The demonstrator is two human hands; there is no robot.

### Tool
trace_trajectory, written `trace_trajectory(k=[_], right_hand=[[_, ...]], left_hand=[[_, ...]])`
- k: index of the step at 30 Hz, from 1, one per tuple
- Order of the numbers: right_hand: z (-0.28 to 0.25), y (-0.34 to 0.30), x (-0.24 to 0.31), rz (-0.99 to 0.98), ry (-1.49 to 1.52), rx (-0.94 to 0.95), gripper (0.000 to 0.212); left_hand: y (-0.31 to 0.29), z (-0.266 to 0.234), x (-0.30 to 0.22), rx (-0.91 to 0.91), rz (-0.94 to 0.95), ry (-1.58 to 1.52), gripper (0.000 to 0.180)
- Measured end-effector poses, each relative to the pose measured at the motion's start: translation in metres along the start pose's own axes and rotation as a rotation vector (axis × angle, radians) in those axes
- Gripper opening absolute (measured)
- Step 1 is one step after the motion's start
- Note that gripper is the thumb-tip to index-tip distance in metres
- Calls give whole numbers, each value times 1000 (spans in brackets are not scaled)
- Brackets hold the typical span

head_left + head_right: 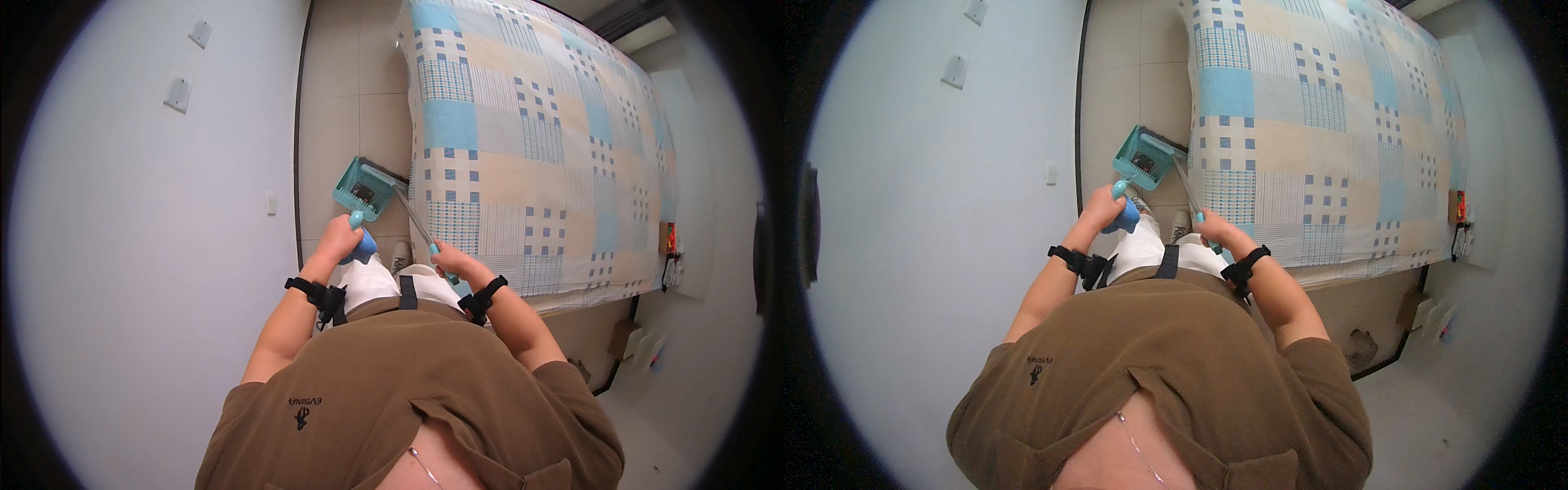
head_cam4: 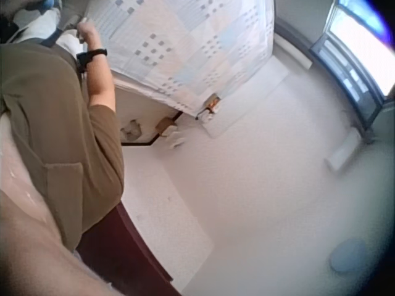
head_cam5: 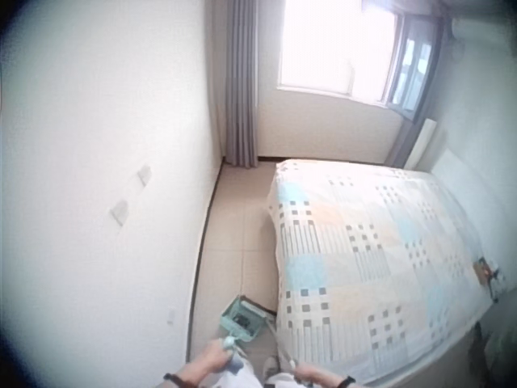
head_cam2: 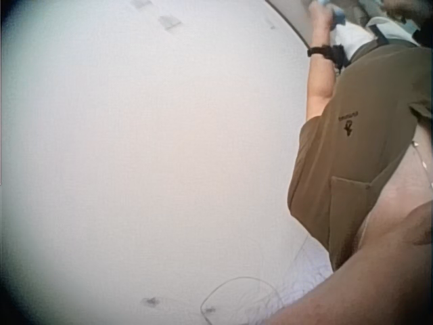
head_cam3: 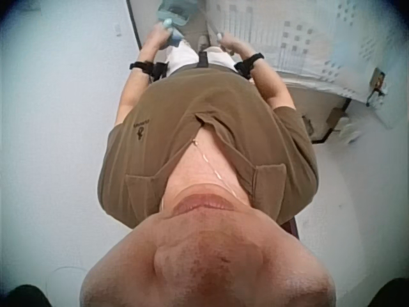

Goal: The person sweeps the tiled floor of a bedroom using a blue broom and dustpan. They gather debris into the dustpan while moving around a bed and a wardrobe.

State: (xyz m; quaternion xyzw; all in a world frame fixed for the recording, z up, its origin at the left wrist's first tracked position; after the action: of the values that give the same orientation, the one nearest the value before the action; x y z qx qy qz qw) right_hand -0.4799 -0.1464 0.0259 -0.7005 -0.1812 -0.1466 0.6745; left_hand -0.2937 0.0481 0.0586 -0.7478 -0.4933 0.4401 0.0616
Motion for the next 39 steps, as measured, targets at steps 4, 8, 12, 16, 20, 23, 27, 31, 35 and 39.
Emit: trace_trajectory(k=[4, 8, 12, 16, 20, 23, 27, 31, 35, 39], right_hand=[[-13, -20, -12, -37, -17, 25, 63], [-40, -38, 2, 5, 7, 92, 64], [-53, -28, 8, -23, -14, 63, 63], [-50, 2, 34, -108, -72, 32, 54], [-37, 37, 61, -168, -89, 2, 38], [-24, 67, 63, -194, -126, -27, 41], [6, 89, 29, -150, -544, -25, 51], [37, 39, 11, -91, -642, 121, 60], [40, 10, -12, -64, -642, 215, 65], [26, -15, 14, -36, -524, 205, 62]], left_hand=[[-11, 10, 7, -68, -13, -45, 25], [-34, 15, 28, -178, -81, -98, 24], [-73, 12, 41, -261, -171, -163, 23], [-112, 15, 78, -305, -254, -216, 22], [-142, 22, 111, -389, -313, -277, 26], [-151, 30, 133, -428, -352, -287, 28], [-155, 36, 124, -437, -357, -328, 28], [-160, 38, 121, -431, -391, -358, 27], [-156, 40, 131, -445, -347, -400, 27], [-155, 37, 138, -446, -354, -385, 28]])
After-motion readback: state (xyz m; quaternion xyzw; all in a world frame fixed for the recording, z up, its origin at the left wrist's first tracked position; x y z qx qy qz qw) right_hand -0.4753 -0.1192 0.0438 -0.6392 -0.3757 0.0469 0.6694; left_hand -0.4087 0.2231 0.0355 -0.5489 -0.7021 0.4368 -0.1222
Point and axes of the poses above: each hand's wrist, its own y-axis towards the middle knuckle, its own z-axis out of the palm, x = y × z, the point moved 2 cm from there along y, towards the middle knuckle, and after that the axes turned 1 degree about -z, right-handed, at the moved point
